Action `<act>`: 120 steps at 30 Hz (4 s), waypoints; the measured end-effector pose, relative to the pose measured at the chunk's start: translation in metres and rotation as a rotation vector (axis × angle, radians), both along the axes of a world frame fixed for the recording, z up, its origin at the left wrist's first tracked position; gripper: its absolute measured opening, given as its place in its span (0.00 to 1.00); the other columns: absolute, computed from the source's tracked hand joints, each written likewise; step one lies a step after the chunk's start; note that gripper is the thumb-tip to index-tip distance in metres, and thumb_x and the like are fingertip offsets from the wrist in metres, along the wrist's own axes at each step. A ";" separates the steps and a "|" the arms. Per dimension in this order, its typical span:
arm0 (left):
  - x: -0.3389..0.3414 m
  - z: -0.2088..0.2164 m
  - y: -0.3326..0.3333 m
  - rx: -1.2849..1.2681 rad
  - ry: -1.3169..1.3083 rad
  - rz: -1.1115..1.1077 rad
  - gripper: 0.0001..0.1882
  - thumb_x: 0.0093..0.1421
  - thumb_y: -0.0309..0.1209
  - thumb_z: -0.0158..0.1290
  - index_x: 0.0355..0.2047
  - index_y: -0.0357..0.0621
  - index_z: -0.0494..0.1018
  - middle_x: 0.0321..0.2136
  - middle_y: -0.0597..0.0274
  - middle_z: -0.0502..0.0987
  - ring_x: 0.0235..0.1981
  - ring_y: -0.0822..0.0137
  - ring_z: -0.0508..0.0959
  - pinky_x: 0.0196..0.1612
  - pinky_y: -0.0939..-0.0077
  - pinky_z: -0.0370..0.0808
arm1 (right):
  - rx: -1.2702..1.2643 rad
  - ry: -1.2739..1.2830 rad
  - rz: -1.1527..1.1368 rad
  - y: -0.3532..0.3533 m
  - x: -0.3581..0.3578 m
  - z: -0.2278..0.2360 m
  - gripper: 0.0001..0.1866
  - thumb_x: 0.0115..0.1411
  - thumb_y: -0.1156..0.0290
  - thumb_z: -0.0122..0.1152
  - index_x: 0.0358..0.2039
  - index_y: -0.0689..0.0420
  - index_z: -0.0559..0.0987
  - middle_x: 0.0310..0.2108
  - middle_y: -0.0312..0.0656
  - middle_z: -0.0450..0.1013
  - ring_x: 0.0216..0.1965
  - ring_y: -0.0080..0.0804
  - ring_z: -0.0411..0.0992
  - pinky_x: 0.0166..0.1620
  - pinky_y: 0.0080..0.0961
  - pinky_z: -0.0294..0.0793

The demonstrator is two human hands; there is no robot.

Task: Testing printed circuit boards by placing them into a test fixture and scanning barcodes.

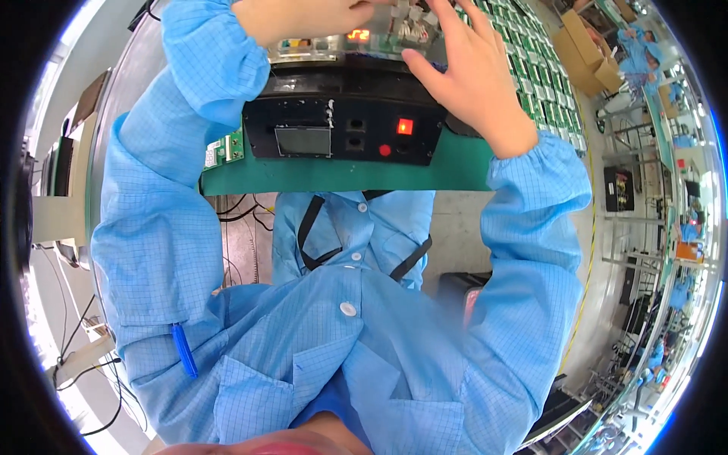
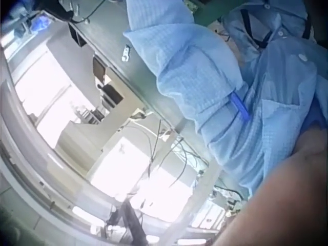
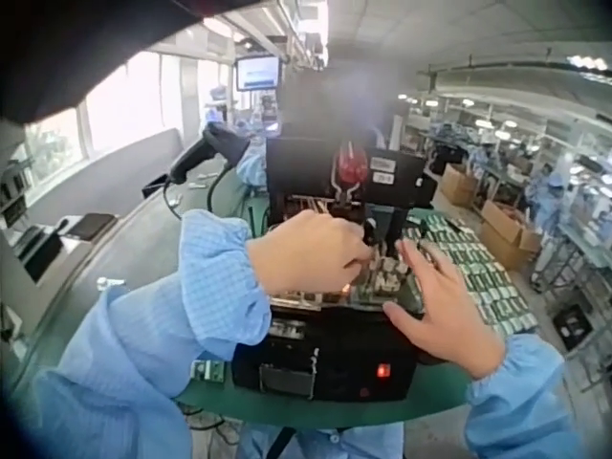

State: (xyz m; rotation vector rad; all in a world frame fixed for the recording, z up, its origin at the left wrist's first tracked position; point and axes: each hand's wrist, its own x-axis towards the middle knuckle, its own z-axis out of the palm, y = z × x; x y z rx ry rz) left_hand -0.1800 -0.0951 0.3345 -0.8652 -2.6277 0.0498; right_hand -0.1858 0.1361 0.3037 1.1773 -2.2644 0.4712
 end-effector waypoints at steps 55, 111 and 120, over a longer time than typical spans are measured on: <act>-0.008 0.006 0.002 0.128 -0.346 0.124 0.22 0.60 0.34 0.46 0.52 0.56 0.81 0.42 0.54 0.83 0.43 0.51 0.83 0.48 0.58 0.79 | 0.176 0.077 0.076 0.021 -0.039 -0.007 0.33 0.58 0.57 0.65 0.63 0.56 0.72 0.71 0.39 0.59 0.70 0.49 0.54 0.69 0.48 0.48; 0.028 -0.110 0.119 0.760 0.136 0.246 0.29 0.50 0.28 0.59 0.51 0.26 0.67 0.62 0.24 0.59 0.20 0.51 0.81 0.24 0.63 0.79 | -0.091 -0.240 0.218 -0.035 -0.056 0.012 0.06 0.57 0.79 0.62 0.36 0.62 0.82 0.31 0.47 0.76 0.33 0.45 0.79 0.38 0.35 0.78; 0.027 -0.112 0.120 0.741 0.134 0.256 0.29 0.50 0.28 0.57 0.52 0.24 0.68 0.62 0.20 0.57 0.19 0.53 0.81 0.24 0.65 0.79 | -0.083 -0.250 0.164 -0.033 -0.057 0.018 0.07 0.57 0.79 0.63 0.37 0.63 0.82 0.33 0.48 0.78 0.33 0.45 0.79 0.36 0.34 0.79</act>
